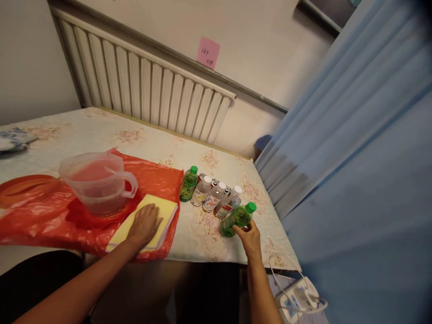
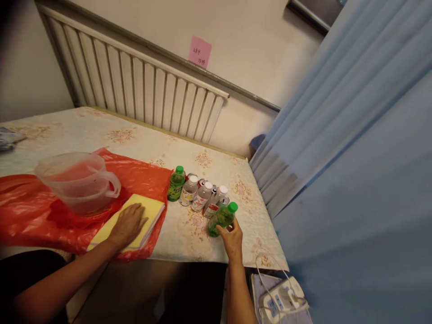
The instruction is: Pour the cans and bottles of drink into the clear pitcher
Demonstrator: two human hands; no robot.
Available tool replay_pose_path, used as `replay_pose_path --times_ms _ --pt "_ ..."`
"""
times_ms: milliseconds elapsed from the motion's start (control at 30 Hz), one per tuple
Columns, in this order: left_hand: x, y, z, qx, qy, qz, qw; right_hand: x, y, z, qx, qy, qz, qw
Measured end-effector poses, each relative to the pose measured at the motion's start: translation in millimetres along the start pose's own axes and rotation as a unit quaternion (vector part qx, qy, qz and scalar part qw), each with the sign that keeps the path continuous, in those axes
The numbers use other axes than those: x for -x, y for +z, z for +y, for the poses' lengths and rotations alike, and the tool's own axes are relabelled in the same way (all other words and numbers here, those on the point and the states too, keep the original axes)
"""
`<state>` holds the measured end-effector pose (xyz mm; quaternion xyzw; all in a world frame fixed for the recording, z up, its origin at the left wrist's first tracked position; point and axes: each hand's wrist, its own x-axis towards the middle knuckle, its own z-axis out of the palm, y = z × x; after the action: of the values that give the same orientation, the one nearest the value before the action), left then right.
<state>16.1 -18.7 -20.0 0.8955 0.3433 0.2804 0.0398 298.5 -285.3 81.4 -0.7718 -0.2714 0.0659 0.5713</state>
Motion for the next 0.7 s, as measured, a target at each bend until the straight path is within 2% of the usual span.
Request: replay_pose_path --times_ms 133,333,700 --pt "3.1 2.7 -2.9 -0.051 -0.004 -0.009 0.999 -19.2 -6.1 15.0 -0.021 0.013 0.017 1.000" --pt "3.5 4.0 -4.9 -0.032 -0.006 -0.006 0.999 -39.2 -2.1 35.4 -0.044 0.021 0.020 0.999" --pt "4.0 5.0 -6.7 -0.050 -0.015 -0.020 0.998 -54.6 10.6 47.8 -0.067 0.018 0.016 0.997"
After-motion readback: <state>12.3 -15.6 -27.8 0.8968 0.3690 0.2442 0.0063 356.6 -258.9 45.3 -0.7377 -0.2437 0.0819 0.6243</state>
